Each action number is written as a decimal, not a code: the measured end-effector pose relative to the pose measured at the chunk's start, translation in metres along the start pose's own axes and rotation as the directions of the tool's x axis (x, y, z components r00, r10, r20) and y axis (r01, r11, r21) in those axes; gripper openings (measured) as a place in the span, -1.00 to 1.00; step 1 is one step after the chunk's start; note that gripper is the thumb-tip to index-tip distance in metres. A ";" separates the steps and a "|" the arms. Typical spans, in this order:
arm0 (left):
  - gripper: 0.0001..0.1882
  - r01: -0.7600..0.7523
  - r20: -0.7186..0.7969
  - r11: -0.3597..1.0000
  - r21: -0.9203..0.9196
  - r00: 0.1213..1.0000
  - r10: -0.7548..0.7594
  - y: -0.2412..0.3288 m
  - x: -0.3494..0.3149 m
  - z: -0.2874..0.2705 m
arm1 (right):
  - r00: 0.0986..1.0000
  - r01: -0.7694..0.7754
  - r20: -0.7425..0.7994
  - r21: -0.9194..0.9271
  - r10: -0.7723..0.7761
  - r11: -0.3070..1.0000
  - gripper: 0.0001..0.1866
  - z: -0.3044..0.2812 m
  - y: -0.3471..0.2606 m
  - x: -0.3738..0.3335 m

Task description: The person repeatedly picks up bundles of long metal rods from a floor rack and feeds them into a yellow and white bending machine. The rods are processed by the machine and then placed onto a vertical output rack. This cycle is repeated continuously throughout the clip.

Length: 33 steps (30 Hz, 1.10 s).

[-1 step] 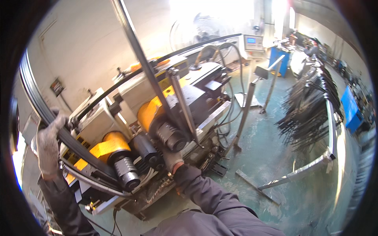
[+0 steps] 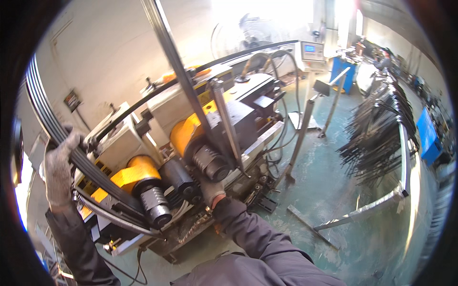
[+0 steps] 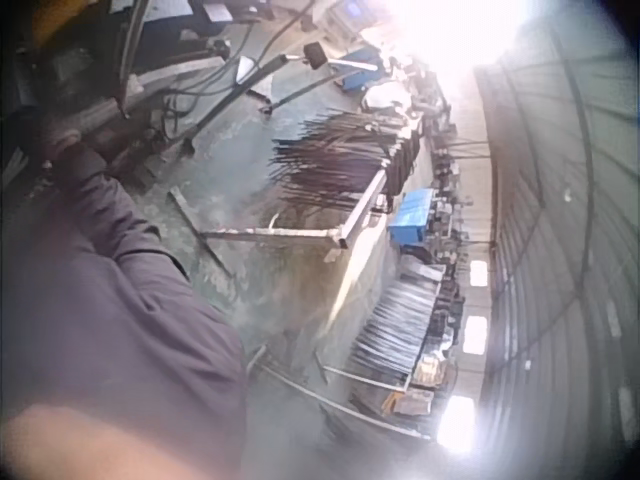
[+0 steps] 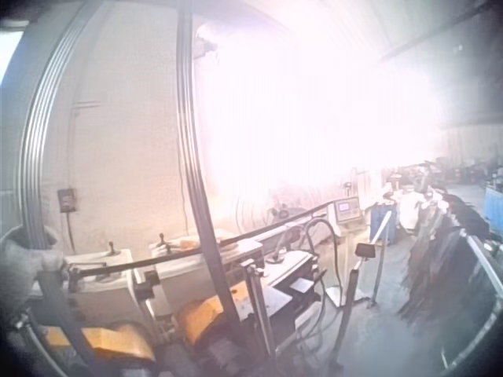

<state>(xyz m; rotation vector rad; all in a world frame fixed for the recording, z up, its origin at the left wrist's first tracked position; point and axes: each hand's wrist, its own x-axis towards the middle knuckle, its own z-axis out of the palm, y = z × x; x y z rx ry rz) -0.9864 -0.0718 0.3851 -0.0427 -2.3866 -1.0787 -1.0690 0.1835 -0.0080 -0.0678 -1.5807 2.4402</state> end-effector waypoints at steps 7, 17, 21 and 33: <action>-0.54 -0.115 -0.175 0.981 -0.155 0.981 0.087 0.012 0.012 0.003 | 0.915 0.402 0.164 -0.452 -0.369 0.796 -0.57 -0.011 0.017 0.008; -0.57 -0.125 -0.078 0.965 -0.232 0.991 0.110 -0.022 0.014 -0.001 | 0.966 0.257 0.159 -0.513 -0.204 0.819 -0.71 -0.010 0.014 0.009; -0.57 -0.081 -0.145 0.989 -0.123 0.987 0.063 -0.025 0.012 -0.007 | 0.998 0.052 0.034 -0.179 -0.046 0.982 -0.67 -0.005 0.015 0.013; -0.57 0.140 0.134 0.989 -0.054 0.982 -0.132 -0.011 -0.020 -0.017 | 0.994 0.111 0.028 -0.127 -0.108 0.986 -0.86 -0.008 0.016 -0.004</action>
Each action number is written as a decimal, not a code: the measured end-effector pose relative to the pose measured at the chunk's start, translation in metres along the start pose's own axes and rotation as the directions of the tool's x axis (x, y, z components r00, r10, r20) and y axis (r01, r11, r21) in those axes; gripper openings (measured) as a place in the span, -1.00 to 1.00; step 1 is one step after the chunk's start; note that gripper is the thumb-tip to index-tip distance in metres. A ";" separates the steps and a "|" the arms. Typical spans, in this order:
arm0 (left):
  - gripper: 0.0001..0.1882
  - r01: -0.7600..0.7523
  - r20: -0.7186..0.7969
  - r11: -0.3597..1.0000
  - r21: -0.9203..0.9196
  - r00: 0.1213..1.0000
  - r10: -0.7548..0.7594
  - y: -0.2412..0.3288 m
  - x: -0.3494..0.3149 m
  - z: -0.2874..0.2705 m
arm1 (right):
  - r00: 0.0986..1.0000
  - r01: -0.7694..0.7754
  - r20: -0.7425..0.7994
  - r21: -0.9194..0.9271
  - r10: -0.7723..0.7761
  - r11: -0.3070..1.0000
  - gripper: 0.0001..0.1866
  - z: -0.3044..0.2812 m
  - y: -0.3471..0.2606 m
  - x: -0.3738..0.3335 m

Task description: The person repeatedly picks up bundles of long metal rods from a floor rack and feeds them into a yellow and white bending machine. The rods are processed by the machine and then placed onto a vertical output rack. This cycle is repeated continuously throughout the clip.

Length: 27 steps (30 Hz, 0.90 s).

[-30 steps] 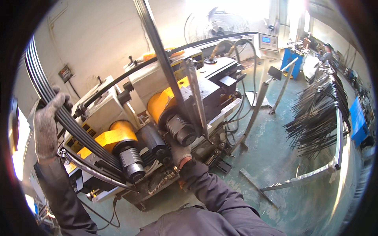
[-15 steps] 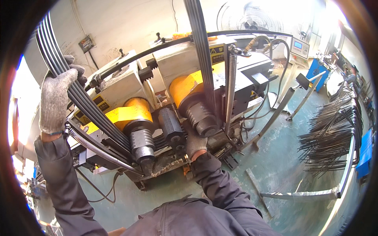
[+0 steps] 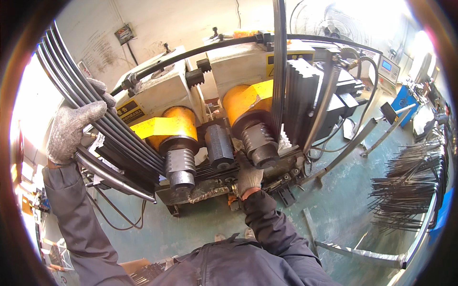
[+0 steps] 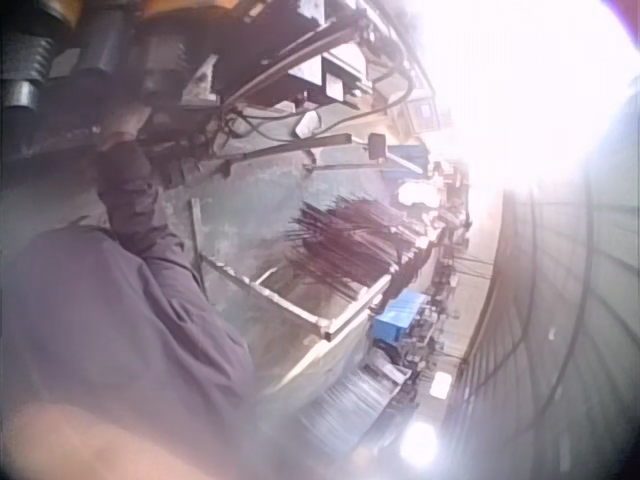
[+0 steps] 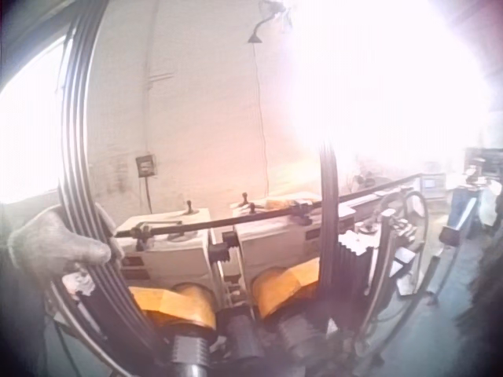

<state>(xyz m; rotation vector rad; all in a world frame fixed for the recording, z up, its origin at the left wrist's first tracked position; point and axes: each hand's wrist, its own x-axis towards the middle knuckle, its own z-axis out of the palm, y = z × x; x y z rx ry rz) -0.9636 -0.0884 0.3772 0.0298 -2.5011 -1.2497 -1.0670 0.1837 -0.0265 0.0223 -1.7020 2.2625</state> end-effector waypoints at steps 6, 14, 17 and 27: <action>-0.55 0.032 -0.050 0.997 0.069 0.998 -0.028 0.006 -0.002 0.005 | 0.989 -0.145 0.001 0.106 0.146 0.984 -0.78 0.001 -0.006 0.001; -0.56 -0.105 -0.011 0.961 0.257 0.994 0.111 -0.006 0.004 -0.004 | 0.995 -0.092 0.035 -0.035 0.093 0.995 -0.81 0.003 -0.013 0.003; -0.57 -0.083 0.016 0.986 0.142 0.997 0.081 -0.011 0.005 -0.007 | 0.971 -0.233 0.070 0.088 0.227 0.969 -0.78 0.006 -0.021 0.002; -0.54 -0.041 0.015 0.998 0.044 0.999 0.041 -0.014 0.005 -0.009 | 0.947 -0.280 0.147 -0.052 0.284 0.959 -0.67 -0.002 -0.013 0.005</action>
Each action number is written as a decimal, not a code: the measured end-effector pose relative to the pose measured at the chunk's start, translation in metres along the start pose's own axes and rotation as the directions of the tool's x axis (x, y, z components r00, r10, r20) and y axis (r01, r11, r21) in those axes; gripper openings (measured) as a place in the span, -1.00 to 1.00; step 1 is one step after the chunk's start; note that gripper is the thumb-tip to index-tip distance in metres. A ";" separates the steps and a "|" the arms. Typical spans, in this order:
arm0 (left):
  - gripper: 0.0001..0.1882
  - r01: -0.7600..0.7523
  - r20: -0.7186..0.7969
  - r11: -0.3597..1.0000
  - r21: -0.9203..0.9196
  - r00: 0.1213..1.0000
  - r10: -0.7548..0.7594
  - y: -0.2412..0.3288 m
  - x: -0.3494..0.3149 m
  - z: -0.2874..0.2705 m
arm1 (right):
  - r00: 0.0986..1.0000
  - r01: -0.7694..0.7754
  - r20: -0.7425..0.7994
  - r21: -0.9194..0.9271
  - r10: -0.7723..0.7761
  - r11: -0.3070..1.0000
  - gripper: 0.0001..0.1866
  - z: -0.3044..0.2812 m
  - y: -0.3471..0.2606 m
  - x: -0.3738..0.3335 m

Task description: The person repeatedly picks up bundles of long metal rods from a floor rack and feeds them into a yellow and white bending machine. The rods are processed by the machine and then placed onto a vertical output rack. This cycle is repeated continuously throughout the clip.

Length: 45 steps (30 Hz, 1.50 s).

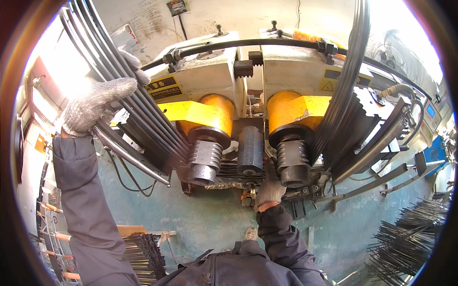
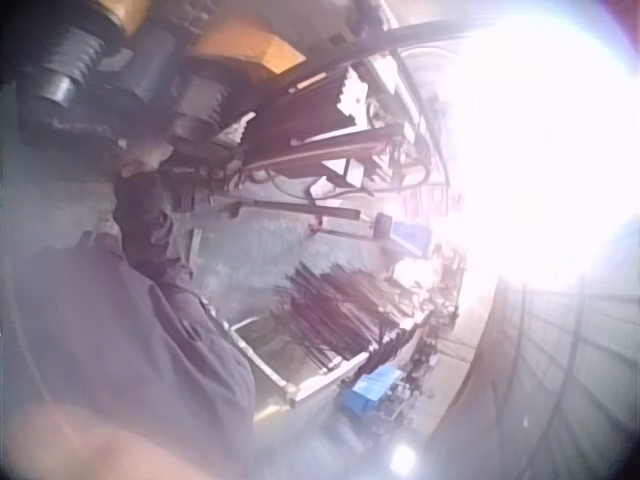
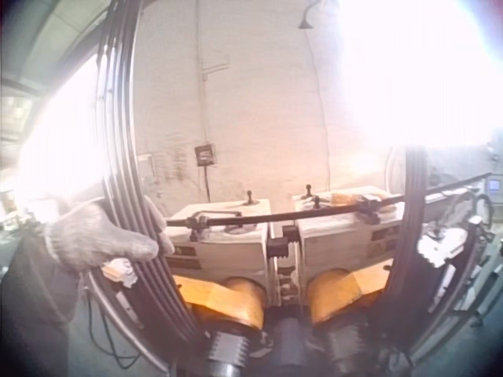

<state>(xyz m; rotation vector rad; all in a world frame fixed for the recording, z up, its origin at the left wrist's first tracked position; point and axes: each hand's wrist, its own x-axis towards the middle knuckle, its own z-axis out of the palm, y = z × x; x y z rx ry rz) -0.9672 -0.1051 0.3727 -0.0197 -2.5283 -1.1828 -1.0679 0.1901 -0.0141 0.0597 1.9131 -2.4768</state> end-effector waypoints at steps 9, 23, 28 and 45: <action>-0.66 -0.389 0.304 0.814 0.431 0.912 0.275 -0.009 0.002 -0.024 | 0.885 0.429 0.173 -0.663 -0.432 0.613 -0.51 -0.025 0.042 0.018; -0.76 -0.198 -0.552 0.855 -0.480 0.825 -0.118 0.070 -0.372 0.050 | 0.996 0.011 0.079 0.217 -0.029 0.976 -0.63 -0.082 -0.012 -0.214; -0.73 -0.184 -0.828 0.906 -0.382 0.503 -0.247 0.103 -0.578 0.071 | 0.982 0.006 0.186 0.056 -0.016 0.998 -0.72 -0.088 -0.009 -0.282; -0.83 0.003 -0.620 0.999 -0.050 -0.784 -0.029 0.375 -0.982 0.306 | 0.091 -0.011 0.989 0.117 -0.115 0.993 -0.76 0.020 -0.056 -0.622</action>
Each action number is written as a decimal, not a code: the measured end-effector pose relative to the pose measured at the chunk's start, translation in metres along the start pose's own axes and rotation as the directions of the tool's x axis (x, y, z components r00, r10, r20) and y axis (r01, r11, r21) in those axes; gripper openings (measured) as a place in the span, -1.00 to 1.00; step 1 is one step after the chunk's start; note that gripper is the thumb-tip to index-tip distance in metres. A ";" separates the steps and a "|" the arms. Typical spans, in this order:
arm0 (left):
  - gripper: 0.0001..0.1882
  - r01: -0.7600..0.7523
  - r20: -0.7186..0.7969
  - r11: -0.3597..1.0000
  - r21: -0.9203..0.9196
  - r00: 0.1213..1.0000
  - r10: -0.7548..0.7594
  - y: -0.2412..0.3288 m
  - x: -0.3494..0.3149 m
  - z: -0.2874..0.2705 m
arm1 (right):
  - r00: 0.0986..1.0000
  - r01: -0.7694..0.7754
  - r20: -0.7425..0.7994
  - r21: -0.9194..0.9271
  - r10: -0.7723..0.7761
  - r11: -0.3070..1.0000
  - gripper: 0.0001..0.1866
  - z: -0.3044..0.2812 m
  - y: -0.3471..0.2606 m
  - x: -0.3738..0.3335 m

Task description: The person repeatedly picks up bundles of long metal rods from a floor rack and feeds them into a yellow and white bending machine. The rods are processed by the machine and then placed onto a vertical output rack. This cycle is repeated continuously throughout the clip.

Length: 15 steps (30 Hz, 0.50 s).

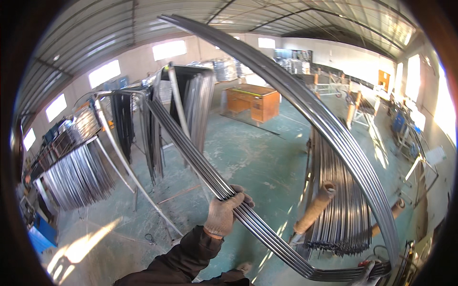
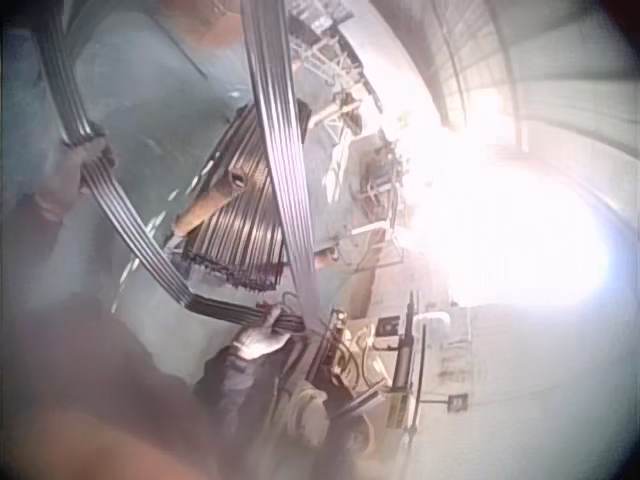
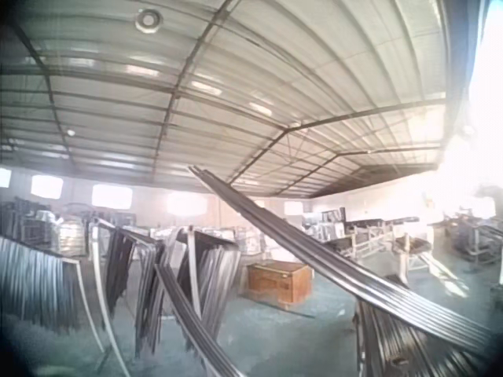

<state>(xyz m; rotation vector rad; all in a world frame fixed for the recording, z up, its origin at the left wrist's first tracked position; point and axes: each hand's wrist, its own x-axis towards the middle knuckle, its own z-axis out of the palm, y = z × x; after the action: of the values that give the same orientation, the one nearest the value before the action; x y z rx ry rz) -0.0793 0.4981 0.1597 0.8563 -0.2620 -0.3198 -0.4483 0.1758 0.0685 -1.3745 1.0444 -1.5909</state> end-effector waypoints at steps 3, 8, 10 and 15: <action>-0.82 -0.011 -0.145 0.999 -0.048 0.989 0.004 0.047 0.031 -0.059 | 0.999 0.024 0.026 -0.060 -0.022 0.998 -0.78 0.096 -0.029 -0.013; -0.81 -0.288 -0.186 0.947 -0.142 0.947 0.260 0.136 0.123 -0.165 | 0.946 0.195 0.205 0.262 -0.252 0.945 -0.79 0.294 -0.148 -0.070; -0.90 -0.321 -0.184 0.937 -0.138 0.938 0.294 0.189 0.167 -0.214 | 0.846 0.442 0.247 0.169 -0.472 0.881 -0.80 0.390 -0.213 -0.097; -0.86 -0.459 -0.112 0.860 -0.224 0.888 0.445 0.293 0.246 -0.313 | 0.628 0.502 0.464 0.373 -0.625 0.780 -0.75 0.596 -0.383 -0.151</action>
<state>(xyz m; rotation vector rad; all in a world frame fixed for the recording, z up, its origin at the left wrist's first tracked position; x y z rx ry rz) 0.3066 0.8019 0.2130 0.5349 -0.3543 0.1145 0.1457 0.3981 0.4183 -1.9822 0.0475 -1.4793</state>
